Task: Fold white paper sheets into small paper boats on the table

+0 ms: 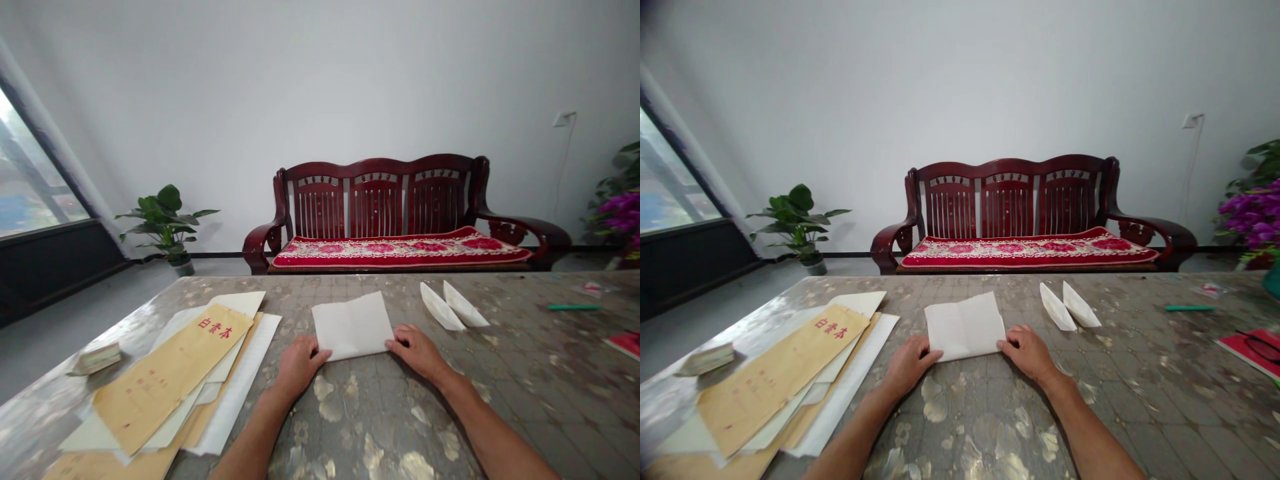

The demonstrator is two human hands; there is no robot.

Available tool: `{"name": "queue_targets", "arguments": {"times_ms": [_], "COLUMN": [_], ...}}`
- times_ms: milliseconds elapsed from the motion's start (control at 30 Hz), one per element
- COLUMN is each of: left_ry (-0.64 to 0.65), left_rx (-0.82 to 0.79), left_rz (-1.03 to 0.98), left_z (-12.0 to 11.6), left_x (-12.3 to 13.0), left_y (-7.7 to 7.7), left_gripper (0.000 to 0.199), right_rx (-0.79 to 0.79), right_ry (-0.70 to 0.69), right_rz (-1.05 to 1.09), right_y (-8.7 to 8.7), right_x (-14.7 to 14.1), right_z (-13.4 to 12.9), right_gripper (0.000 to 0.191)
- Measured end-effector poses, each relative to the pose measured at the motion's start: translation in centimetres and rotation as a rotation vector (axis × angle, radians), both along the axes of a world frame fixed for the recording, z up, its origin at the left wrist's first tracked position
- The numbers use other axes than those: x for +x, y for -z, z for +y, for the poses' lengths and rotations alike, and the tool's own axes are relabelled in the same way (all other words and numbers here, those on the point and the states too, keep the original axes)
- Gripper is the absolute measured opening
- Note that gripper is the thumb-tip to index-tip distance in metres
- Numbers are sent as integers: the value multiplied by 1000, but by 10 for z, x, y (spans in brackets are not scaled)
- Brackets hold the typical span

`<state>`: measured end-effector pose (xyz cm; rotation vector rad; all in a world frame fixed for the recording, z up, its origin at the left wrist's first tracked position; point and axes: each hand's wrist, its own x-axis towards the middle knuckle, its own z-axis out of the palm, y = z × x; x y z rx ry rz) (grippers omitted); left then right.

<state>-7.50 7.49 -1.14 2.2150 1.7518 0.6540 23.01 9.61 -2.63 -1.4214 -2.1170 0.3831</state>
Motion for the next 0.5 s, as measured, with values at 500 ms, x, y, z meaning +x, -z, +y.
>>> {"name": "queue_targets", "arguments": {"times_ms": [500], "left_ry": [36], "left_rx": [26], "left_rz": [13], "left_z": [-2], "left_x": [2], "left_y": [-4], "left_gripper": [26], "right_rx": [-71], "right_ry": [61], "right_rz": [182], "right_y": [-2], "right_x": [-3], "right_z": [2], "right_gripper": [33]}}
